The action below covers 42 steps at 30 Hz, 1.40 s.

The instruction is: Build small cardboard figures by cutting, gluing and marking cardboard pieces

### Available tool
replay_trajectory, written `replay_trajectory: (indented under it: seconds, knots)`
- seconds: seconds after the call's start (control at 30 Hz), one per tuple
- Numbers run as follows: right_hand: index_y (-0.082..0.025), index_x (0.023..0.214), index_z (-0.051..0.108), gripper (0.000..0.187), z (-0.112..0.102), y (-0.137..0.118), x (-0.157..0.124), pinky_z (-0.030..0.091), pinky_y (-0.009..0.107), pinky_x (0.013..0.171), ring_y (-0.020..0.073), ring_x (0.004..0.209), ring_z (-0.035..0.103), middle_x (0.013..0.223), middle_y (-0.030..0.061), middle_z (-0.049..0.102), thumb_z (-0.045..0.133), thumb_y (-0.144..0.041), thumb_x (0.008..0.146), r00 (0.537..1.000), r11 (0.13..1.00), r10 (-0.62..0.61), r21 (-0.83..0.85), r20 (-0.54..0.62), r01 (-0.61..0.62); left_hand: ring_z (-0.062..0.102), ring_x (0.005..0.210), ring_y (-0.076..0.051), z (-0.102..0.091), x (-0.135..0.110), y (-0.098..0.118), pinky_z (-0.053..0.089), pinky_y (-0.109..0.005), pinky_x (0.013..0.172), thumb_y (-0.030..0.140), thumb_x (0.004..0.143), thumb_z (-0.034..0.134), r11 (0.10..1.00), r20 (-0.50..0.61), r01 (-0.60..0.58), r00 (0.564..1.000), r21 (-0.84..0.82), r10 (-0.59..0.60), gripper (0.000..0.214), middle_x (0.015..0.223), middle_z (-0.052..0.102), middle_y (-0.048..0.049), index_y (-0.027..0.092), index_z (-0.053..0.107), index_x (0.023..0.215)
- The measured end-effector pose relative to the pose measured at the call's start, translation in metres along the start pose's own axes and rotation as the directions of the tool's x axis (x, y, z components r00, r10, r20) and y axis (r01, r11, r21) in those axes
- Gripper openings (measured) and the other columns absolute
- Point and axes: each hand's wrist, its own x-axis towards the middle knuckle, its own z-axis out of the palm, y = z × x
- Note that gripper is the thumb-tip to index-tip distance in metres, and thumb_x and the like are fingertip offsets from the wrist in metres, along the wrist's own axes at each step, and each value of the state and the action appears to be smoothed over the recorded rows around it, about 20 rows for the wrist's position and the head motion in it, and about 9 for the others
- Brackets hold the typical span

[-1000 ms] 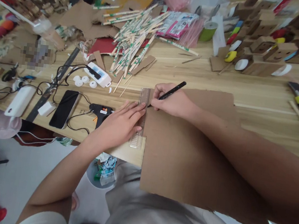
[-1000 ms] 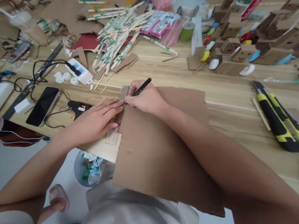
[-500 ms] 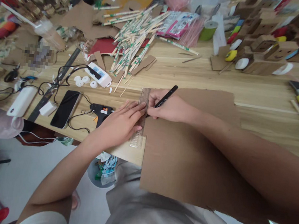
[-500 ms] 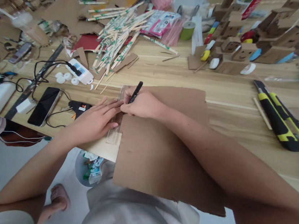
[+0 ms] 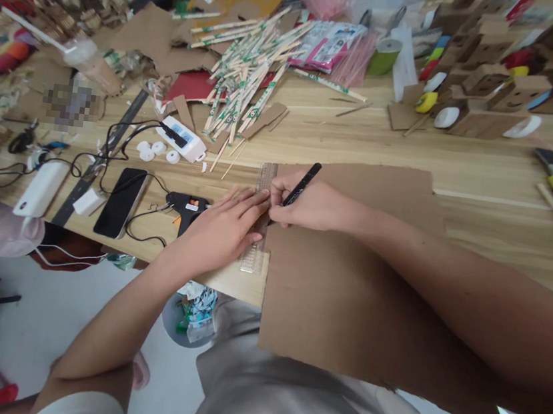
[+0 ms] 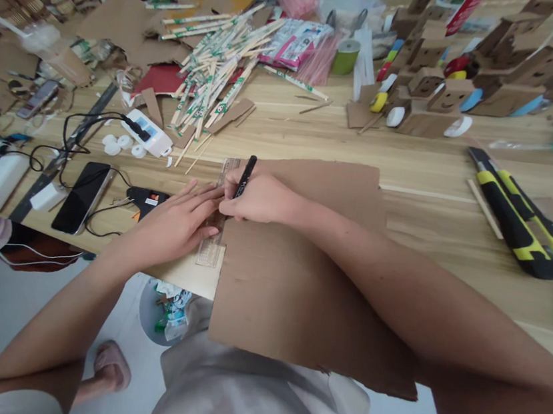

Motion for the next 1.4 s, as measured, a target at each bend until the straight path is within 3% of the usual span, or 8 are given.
replay_trajectory:
  seconds: [0.3,0.4,0.53,0.77,0.9,1.07,1.23,1.4]
  knots:
    - [-0.022,0.059,0.052,0.028,-0.007,0.004,0.002,0.034,0.02,0.044,0.0074,0.046,0.049,0.046,-0.0092,0.056,0.064,0.002,0.068,0.994,0.994,-0.1,0.037,0.036,0.099,0.052,0.151,-0.033,0.001,-0.001,-0.002,0.04,-0.061,0.127,0.025,0.104,0.053,1.0,-0.019,-0.012,1.0,-0.001,0.012,0.049,0.156,0.059,-0.0213,0.01,0.052,0.15]
    - [-0.021,0.065,0.053,0.027,-0.027,-0.003,0.0,0.03,0.019,0.04,0.0056,0.04,0.044,0.049,-0.0074,0.06,0.064,-0.001,0.08,0.979,0.961,-0.176,0.199,-0.101,0.194,0.051,0.152,-0.031,0.003,-0.001,-0.003,0.039,-0.059,0.128,0.025,0.104,0.053,1.0,-0.032,-0.01,0.999,0.003,0.01,0.046,0.158,0.058,-0.0206,0.01,0.055,0.148]
    - [-0.023,0.073,0.05,0.033,-0.054,-0.021,-0.012,0.023,0.02,0.035,0.0072,0.034,0.039,0.046,-0.0046,0.058,0.049,-0.02,0.106,0.938,0.879,-0.069,0.424,-0.34,0.219,0.052,0.151,-0.031,0.007,-0.002,-0.002,0.041,-0.057,0.127,0.031,0.106,0.052,0.999,-0.048,-0.002,0.999,0.045,0.005,0.047,0.158,0.057,-0.0208,0.009,0.057,0.147]
    - [-0.021,0.085,0.057,0.048,-0.076,-0.033,-0.034,0.021,0.018,0.032,0.0065,0.029,0.039,0.04,-0.0031,0.054,0.026,-0.041,0.116,0.915,0.867,-0.028,0.446,-0.402,0.223,0.054,0.149,-0.036,0.026,-0.037,0.038,0.039,-0.057,0.126,0.058,0.102,0.053,0.977,-0.191,0.083,0.981,0.195,-0.045,0.07,0.155,0.057,-0.0278,0.004,0.057,0.146]
    - [-0.019,0.083,0.061,0.049,-0.081,-0.018,-0.031,0.029,0.018,0.034,0.0068,0.031,0.043,0.042,-0.0034,0.055,0.042,-0.054,0.111,0.932,0.887,-0.204,0.347,-0.301,0.306,0.048,0.153,-0.036,0.04,-0.059,0.067,0.031,-0.061,0.129,0.052,0.104,0.05,0.959,-0.24,0.178,0.963,0.22,-0.123,0.066,0.159,0.054,-0.0261,0.007,0.053,0.151]
    - [-0.019,0.071,0.061,0.051,-0.073,-0.009,-0.028,0.04,0.019,0.042,0.0077,0.042,0.056,0.057,0.0008,0.068,0.07,-0.063,0.094,0.909,0.908,-0.411,0.057,-0.065,0.415,0.055,0.149,-0.03,0.052,-0.074,0.088,0.039,-0.053,0.126,0.037,0.108,0.041,0.965,-0.32,0.187,0.94,0.184,-0.121,0.059,0.154,0.061,-0.0226,0.008,0.041,0.158]
    - [-0.019,0.069,0.058,0.045,-0.064,-0.015,-0.035,0.042,0.018,0.048,0.0066,0.048,0.059,0.061,-0.0014,0.067,0.069,-0.052,0.097,0.885,0.881,-0.465,-0.077,0.039,0.466,0.053,0.15,-0.028,0.054,-0.094,0.101,0.045,-0.049,0.122,0.025,0.106,0.043,0.978,-0.381,0.194,0.912,0.074,-0.152,0.067,0.155,0.06,-0.0203,0.01,0.022,0.168]
    - [-0.019,0.07,0.058,0.044,-0.062,-0.017,-0.037,0.041,0.018,0.047,0.0066,0.049,0.059,0.061,-0.0018,0.066,0.068,-0.051,0.099,0.884,0.877,-0.466,-0.112,0.048,0.468,0.051,0.151,-0.027,0.053,-0.106,0.104,0.05,-0.047,0.118,0.02,0.106,0.043,0.98,-0.372,0.199,0.91,0.0,-0.185,0.069,0.158,0.058,-0.0175,0.016,0.017,0.17]
